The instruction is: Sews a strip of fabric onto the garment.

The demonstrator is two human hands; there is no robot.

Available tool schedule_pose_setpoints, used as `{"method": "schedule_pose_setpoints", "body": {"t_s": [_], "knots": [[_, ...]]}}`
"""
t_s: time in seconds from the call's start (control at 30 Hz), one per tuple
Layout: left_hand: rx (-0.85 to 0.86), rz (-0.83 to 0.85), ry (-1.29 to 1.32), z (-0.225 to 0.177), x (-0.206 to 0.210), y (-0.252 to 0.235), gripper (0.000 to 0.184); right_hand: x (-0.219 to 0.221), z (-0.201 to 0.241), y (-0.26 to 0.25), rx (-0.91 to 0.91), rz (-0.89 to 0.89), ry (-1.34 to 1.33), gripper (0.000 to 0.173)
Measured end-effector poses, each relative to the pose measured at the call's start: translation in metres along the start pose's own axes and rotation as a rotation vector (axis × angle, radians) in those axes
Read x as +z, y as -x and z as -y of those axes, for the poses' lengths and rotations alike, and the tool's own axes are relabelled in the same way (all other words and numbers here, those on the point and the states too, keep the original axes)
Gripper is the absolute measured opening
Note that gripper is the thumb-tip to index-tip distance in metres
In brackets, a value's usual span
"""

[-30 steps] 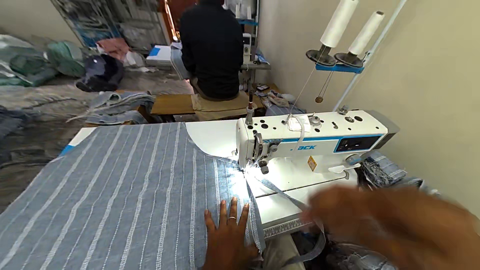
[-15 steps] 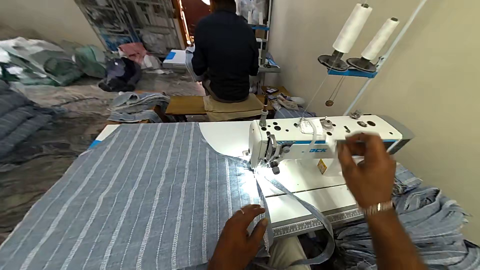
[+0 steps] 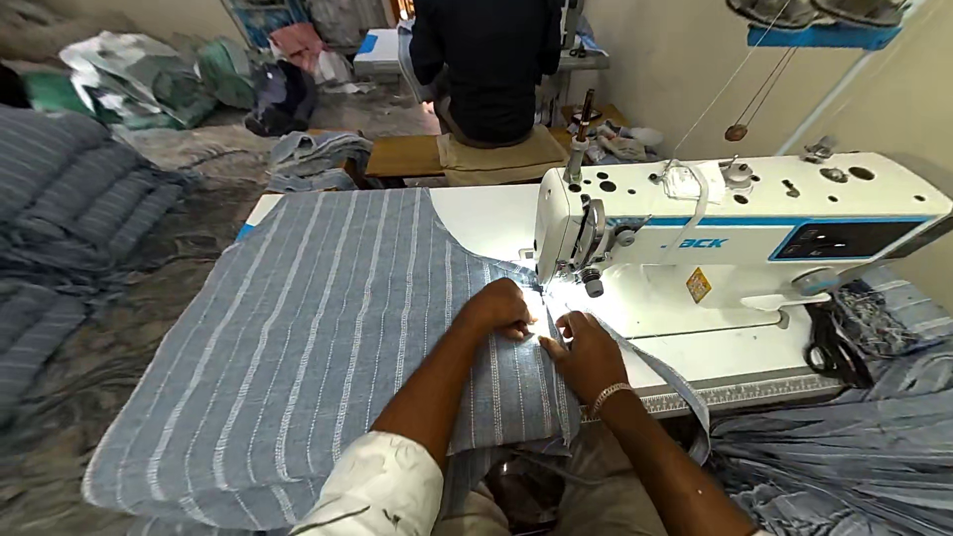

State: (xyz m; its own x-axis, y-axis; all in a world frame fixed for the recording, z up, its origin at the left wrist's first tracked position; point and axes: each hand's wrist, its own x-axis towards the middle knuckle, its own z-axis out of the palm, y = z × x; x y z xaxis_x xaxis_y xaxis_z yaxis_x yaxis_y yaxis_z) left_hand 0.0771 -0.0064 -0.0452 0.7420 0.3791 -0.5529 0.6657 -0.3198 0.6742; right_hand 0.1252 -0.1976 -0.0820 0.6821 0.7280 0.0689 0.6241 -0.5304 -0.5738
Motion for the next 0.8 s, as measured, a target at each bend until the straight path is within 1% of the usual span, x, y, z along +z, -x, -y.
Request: {"method": "schedule_pose_setpoints", "body": {"t_s": [0.1, 0.2, 0.33, 0.5, 0.67, 0.73, 0.8], "knots": [[-0.085, 0.043, -0.068, -0.014, -0.006, -0.010, 0.013, -0.003, -0.003, -0.012, 0.059, 0.033, 0.012, 0.025], [-0.106, 0.043, -0.085, -0.025, -0.004, -0.016, 0.011, -0.010, -0.007, -0.019, 0.082, 0.067, -0.028, 0.022], [-0.111, 0.021, -0.013, -0.029, -0.003, -0.023, 0.010, -0.008, -0.006, -0.010, -0.037, 0.013, -0.016, 0.014], [-0.075, 0.017, -0.018, -0.026, -0.005, -0.024, 0.011, -0.007, -0.008, -0.008, -0.055, 0.036, 0.015, 0.016], [-0.069, 0.017, -0.101, -0.025, -0.006, -0.022, 0.013, -0.008, -0.004, -0.008, -0.074, 0.053, 0.045, 0.015], [-0.022, -0.048, -0.204, -0.016, -0.005, -0.024, 0.020, -0.011, 0.000, -0.010, -0.062, 0.077, 0.066, 0.015], [0.087, -0.235, -0.335, 0.001, 0.000, -0.019, 0.033, -0.015, 0.005, -0.011, -0.038, 0.106, 0.076, 0.020]]}}
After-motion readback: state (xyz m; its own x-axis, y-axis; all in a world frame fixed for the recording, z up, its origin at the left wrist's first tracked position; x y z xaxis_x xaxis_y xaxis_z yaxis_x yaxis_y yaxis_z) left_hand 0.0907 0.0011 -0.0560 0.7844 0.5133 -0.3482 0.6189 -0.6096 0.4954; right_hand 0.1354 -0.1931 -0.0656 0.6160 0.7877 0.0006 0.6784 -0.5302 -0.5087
